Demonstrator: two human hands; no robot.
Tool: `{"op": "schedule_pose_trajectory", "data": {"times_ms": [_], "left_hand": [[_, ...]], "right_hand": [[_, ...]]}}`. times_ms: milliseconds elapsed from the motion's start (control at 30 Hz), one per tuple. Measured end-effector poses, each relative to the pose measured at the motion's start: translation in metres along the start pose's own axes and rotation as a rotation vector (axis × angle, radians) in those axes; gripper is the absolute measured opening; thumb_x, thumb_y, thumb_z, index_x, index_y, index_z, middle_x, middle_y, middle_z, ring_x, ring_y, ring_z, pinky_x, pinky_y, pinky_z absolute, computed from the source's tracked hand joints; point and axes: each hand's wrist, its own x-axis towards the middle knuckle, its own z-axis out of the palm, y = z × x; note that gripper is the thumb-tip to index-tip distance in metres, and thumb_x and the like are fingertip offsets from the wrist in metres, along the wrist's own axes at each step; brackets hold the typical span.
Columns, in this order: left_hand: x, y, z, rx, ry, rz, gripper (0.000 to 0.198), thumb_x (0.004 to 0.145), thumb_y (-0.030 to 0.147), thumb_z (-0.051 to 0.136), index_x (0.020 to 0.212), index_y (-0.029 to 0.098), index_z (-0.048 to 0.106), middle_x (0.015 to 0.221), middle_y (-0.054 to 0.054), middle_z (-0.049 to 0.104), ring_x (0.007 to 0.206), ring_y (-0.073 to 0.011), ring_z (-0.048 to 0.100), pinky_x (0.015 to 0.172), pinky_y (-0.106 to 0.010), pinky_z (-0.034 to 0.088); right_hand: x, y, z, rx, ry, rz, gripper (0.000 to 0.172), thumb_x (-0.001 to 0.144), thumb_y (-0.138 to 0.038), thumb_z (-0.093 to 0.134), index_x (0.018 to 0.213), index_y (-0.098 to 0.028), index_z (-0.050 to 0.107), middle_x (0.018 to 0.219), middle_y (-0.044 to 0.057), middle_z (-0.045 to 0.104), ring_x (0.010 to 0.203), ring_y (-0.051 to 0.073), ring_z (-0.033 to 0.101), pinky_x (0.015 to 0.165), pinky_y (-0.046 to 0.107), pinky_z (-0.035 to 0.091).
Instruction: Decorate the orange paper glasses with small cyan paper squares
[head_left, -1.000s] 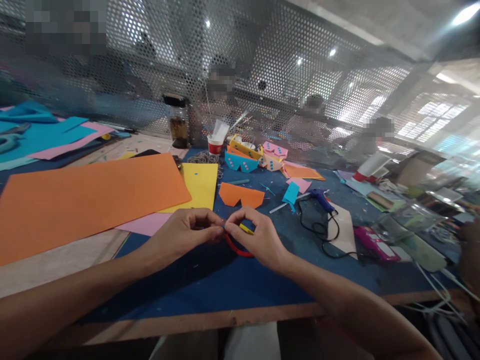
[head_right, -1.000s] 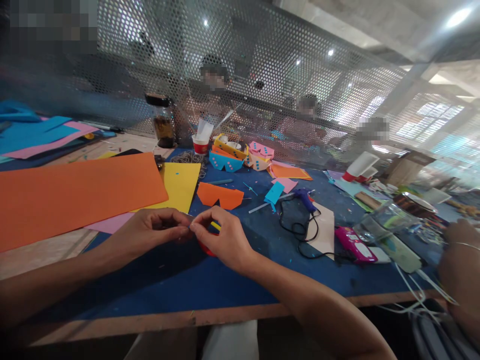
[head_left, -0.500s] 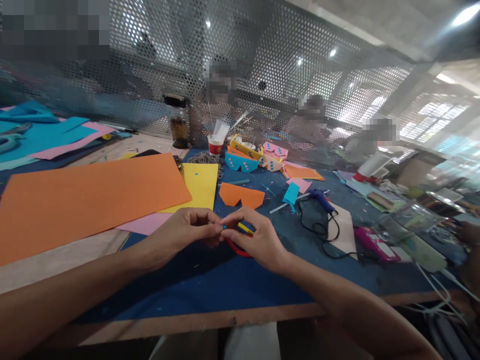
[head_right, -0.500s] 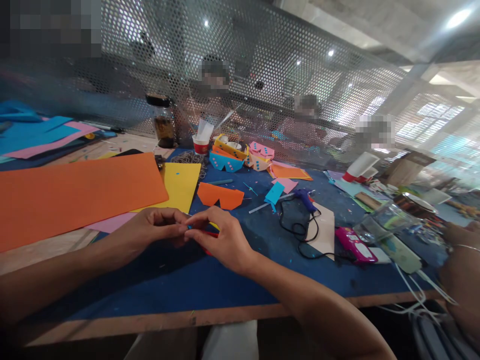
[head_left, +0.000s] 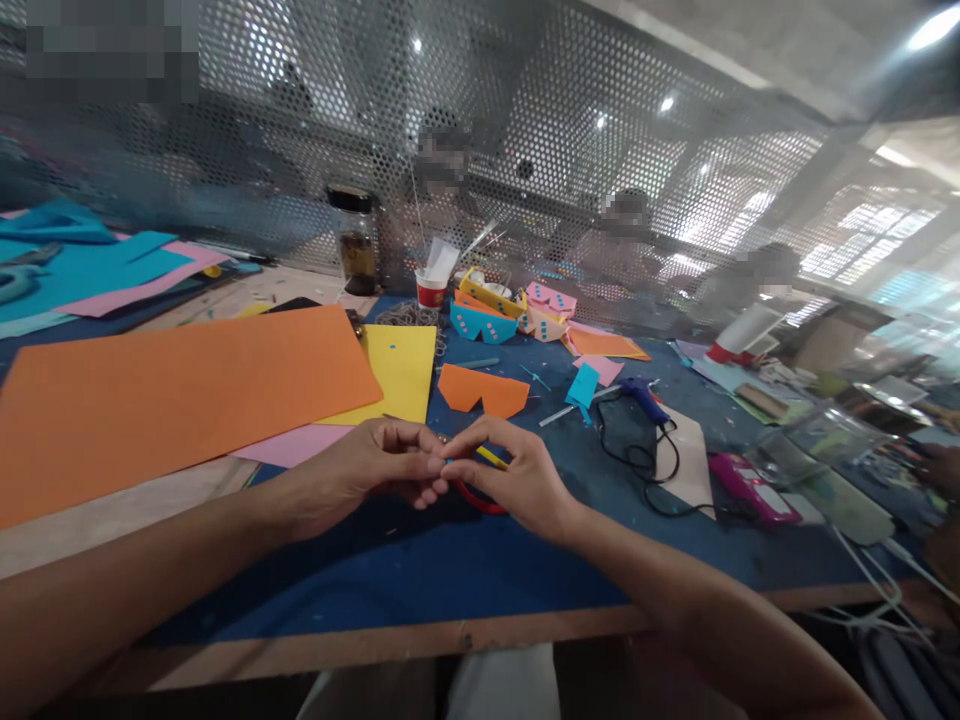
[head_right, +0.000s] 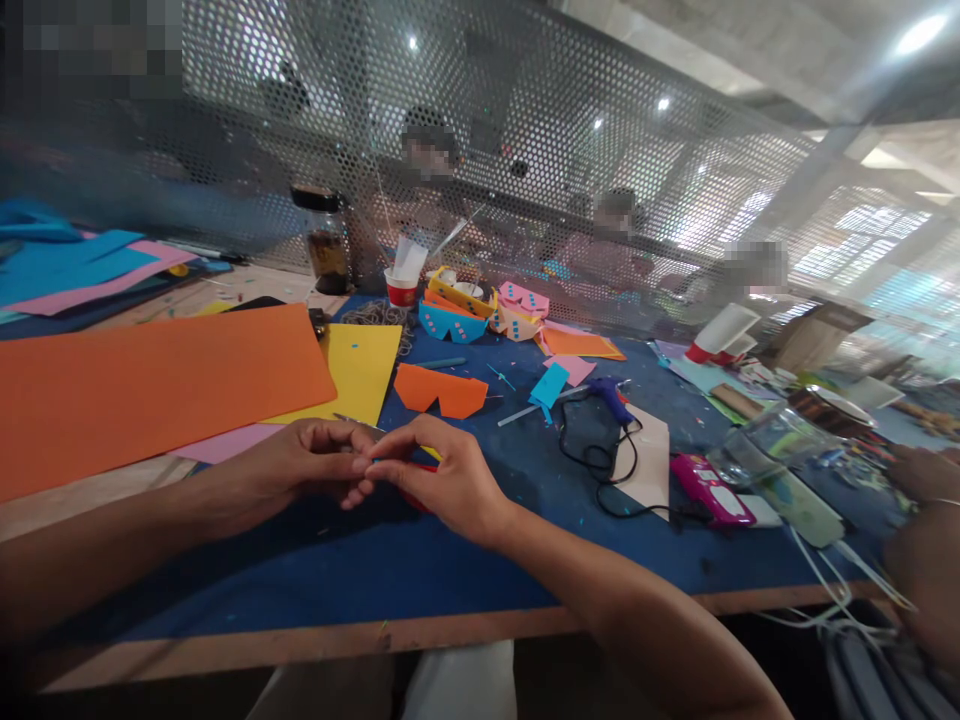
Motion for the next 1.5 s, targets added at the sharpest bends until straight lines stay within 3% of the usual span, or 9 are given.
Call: {"op": "schedule_pose_trajectory", "data": {"times_ms": [167,433,933,1500], "left_hand": [[0.0024,-0.0016,-0.0004,0.030,0.084,0.062,0.014,0.085,0.033,0.081,0.082,0.020,0.077,0.076,0.000,0.074,0.068,-0.0107,0.065,0.067,-0.019,0.054],[0.0028,-0.0050,0.0015,0.145,0.142,0.118,0.019,0.082,0.038,0.082,0.083,0.020,0.078,0.081,-0.002,0.076,0.071,-0.0133,0.067,0.068,-0.022,0.054],[0.0007,-0.0013,0.0041,0.202,0.152,0.146,0.019,0.084,0.040,0.080,0.086,0.021,0.078,0.080,-0.001,0.076,0.076,-0.0143,0.068,0.071,-0.023,0.055],[-0.0006,0.0017,0.0074,0.200,0.157,0.154,0.020,0.083,0.039,0.080,0.082,0.020,0.075,0.078,-0.001,0.075,0.072,-0.0151,0.067,0.070,-0.024,0.053]], "right_hand": [[0.0005,-0.0031,-0.0011,-0.041,0.022,0.042,0.019,0.086,-0.029,0.079,0.103,-0.020,0.073,0.092,0.000,0.074,0.087,0.014,0.068,0.082,0.026,0.053],[0.0000,-0.0009,0.0001,-0.194,0.044,0.009,0.010,0.089,-0.029,0.073,0.088,-0.020,0.070,0.085,0.000,0.072,0.081,0.014,0.067,0.077,0.026,0.053],[0.0013,-0.0051,-0.0004,-0.106,0.043,0.126,0.009,0.087,-0.027,0.072,0.085,-0.019,0.070,0.083,-0.001,0.071,0.080,0.013,0.065,0.078,0.026,0.052],[0.0007,-0.0047,-0.0021,-0.079,-0.007,0.111,0.013,0.089,-0.032,0.073,0.089,-0.020,0.069,0.087,-0.001,0.072,0.083,0.014,0.066,0.081,0.026,0.052]]}}
